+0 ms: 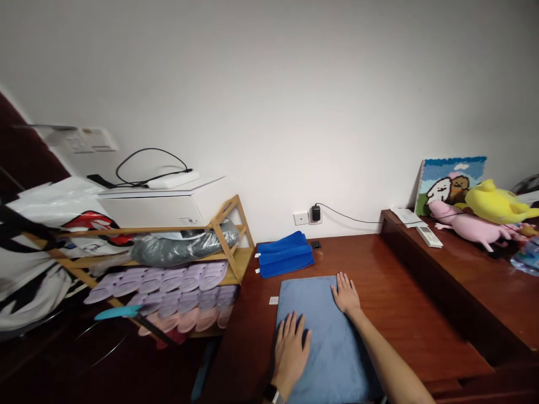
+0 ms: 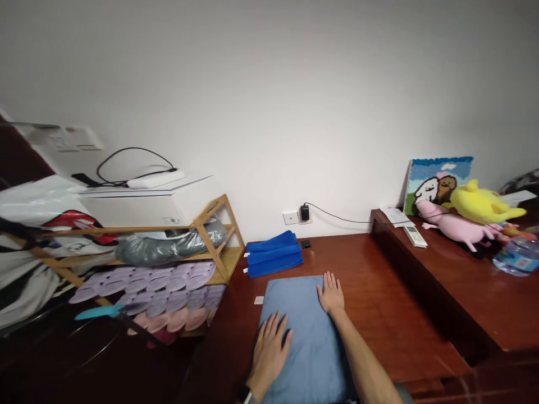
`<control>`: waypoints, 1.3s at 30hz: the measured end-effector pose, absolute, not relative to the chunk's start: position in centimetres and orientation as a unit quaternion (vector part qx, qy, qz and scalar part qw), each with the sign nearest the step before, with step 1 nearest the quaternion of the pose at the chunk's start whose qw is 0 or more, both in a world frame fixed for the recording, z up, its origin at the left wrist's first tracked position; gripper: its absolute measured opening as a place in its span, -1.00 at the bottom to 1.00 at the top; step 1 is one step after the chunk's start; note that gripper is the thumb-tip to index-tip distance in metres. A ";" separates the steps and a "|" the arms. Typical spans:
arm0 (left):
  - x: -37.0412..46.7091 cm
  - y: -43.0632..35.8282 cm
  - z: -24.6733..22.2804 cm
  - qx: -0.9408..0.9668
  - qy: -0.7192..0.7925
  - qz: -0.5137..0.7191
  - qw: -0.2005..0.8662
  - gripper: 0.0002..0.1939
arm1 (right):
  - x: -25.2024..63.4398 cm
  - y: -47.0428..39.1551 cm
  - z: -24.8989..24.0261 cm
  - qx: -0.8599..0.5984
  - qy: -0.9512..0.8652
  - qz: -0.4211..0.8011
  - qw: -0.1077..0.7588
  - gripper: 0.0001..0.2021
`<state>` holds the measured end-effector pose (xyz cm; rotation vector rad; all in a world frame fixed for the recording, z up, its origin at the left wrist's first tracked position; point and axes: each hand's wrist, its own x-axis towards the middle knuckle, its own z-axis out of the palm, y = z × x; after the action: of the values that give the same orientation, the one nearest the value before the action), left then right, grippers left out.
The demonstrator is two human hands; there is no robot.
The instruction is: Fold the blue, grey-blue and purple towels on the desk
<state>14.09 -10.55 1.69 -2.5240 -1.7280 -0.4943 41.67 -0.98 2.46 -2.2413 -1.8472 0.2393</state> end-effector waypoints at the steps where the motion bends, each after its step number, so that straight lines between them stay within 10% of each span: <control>1: 14.6 -9.5 2.8 -0.815 -0.553 -0.171 0.026 -0.40 | 41.7 -1.1 2.3 -0.762 -0.632 0.080 0.114 -0.27; 20: 14.3 3.3 3.3 -0.820 -0.548 -0.163 -0.011 -0.39 | 41.6 -1.9 2.4 -0.722 -0.677 0.069 0.122 -0.26; 39: 18.0 -0.1 4.5 -0.856 -0.493 -0.152 -0.028 -0.41 | 38.3 -5.6 4.2 -0.687 -0.709 0.061 0.146 -0.22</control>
<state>18.03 -0.05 4.48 -2.7390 -1.5760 -0.4867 38.30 -5.57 4.20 -1.9792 -2.0406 0.1755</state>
